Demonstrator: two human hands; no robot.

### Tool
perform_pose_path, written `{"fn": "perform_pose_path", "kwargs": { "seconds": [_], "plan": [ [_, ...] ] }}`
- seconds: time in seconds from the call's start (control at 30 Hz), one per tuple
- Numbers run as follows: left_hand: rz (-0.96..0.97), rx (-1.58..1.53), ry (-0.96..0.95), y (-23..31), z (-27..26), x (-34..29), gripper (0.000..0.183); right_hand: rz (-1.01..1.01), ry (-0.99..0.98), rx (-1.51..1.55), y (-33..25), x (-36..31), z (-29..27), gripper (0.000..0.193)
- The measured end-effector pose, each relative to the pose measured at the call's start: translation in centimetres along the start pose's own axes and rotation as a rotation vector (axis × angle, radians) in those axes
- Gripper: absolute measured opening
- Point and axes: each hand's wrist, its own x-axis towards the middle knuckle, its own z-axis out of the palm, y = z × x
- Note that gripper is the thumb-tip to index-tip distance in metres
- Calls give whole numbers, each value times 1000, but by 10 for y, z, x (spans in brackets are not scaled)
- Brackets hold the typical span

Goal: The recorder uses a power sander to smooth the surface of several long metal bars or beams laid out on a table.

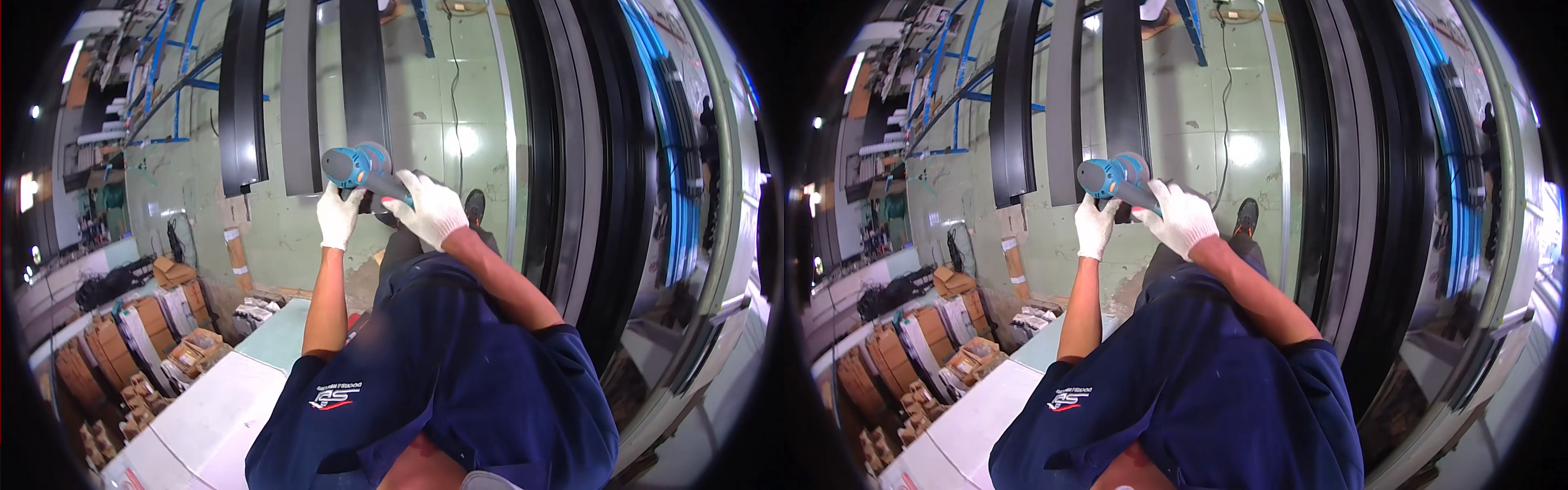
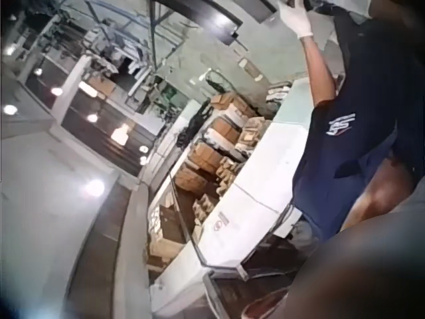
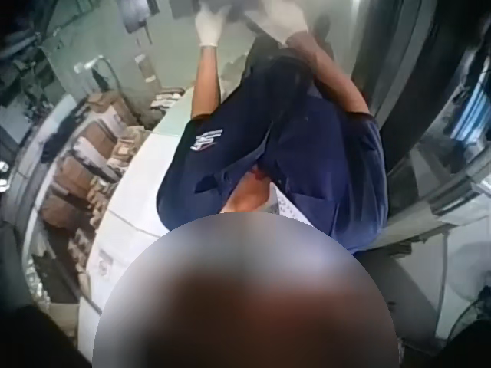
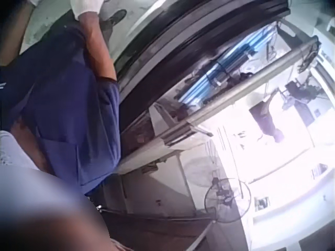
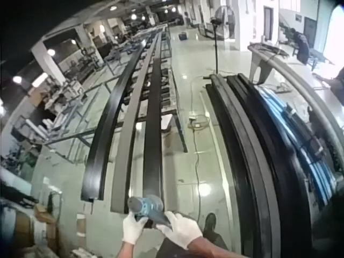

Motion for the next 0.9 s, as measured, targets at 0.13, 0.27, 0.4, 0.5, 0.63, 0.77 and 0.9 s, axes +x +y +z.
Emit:
{"fn": "perform_pose_path", "kwargs": {
  "seconds": [0.13, 0.27, 0.4, 0.5, 0.63, 0.77, 0.9],
  "plan": [
    [-41, 146, 110, 3, 5, 10, 44, -116, 106, 189, 19, -20, 7, 57],
    [73, 182, 122, 16, 11, 17, 47, 203, -195, 96, -2, -10, -14, 54],
    [74, 223, 119, 7, 13, 24, 51, 191, -220, 37, 0, 7, -25, 50],
    [31, 274, 29, 10, 5, 33, 61, 180, -178, 1, -3, 20, -28, 50],
    [2, 195, 7, 6, -4, 35, 62, 139, -200, -63, 2, 46, -34, 50],
    [-30, 7, -29, 11, -7, 33, 60, 38, -160, -119, 23, 69, -50, 52],
    [-165, -276, 127, -44, 2, 23, 57, -21, -132, -146, 13, 88, -70, 50]
  ]
}}
